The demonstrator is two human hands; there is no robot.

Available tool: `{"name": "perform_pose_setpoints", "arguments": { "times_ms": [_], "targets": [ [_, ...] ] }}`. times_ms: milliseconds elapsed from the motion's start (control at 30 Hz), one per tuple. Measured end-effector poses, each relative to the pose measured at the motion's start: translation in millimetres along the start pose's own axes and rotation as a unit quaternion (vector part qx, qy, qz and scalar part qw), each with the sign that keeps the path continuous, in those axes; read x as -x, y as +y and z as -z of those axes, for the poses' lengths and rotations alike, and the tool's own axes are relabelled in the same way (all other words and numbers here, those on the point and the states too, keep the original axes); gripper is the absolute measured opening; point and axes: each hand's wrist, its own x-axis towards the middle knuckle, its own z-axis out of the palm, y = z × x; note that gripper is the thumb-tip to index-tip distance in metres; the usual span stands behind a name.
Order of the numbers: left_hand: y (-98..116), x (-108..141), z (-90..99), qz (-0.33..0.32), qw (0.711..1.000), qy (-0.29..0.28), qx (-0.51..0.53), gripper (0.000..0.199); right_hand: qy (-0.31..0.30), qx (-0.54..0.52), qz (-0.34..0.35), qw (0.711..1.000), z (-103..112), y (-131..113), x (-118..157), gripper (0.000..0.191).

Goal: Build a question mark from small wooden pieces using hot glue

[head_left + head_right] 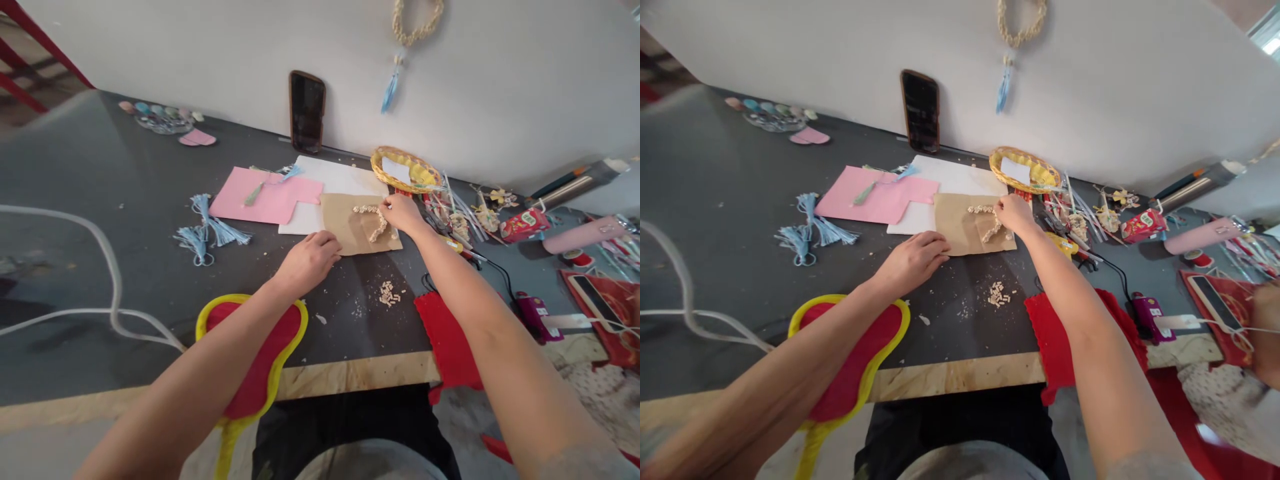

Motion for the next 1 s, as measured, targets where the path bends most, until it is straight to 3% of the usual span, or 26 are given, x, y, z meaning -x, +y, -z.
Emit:
{"name": "perform_pose_setpoints", "arguments": {
  "times_ms": [700,1000],
  "targets": [
    [-1,1,-3.3,0.021,0.999,-0.020,0.031,0.023,-0.007,0.026,0.004,1.000,-5,-1,-1,0.025],
    [0,1,0.1,0.027,0.999,-0.031,0.026,0.020,0.004,0.014,0.007,1.000,9,2,7,0.024]
  ]
}}
